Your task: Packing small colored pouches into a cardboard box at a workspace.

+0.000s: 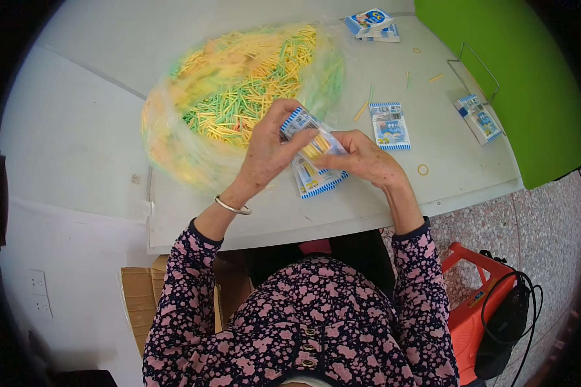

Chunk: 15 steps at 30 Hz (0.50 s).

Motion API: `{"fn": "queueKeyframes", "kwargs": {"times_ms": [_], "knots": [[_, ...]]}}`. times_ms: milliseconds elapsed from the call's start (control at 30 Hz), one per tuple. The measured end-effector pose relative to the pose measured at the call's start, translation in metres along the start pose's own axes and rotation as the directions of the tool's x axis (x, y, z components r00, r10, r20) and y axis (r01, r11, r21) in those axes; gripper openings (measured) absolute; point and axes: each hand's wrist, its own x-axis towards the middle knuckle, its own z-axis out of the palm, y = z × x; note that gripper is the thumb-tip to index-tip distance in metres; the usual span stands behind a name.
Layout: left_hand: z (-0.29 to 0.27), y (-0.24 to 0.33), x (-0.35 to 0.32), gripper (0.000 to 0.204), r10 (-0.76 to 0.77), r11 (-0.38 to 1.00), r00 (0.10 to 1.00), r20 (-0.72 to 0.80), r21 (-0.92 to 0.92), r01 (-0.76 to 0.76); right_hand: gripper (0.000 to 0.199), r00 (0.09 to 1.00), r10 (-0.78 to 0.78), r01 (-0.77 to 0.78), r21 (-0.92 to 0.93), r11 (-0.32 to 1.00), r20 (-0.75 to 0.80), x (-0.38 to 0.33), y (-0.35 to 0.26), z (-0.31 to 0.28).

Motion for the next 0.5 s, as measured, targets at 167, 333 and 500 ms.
{"fn": "queueKeyframes", "kwargs": {"times_ms": [167, 333, 500], "knots": [[-0.015, -0.013, -0.001, 0.032, 0.003, 0.992, 1.000, -0.031, -0.128, -0.007, 0.028, 0.996, 0.029, -0.030, -0.020, 0.999, -0.079, 0.003, 0.002, -0.002], [-0.098, -0.073, 0.018, 0.014, -0.007, 0.860, 0.998, -0.058, 0.509, 0.036, 0.029, 0.993, -0.001, 0.007, 0.046, 0.999, -0.120, 0.009, 0.009, -0.004], [-0.099, -0.112, 0.011, 0.012, 0.245, 0.543, 0.945, 0.215, 0.778, -0.318, 0.030, 0.995, 0.009, 0.004, 0.126, 0.992, -0.102, 0.015, 0.007, 0.005]]}}
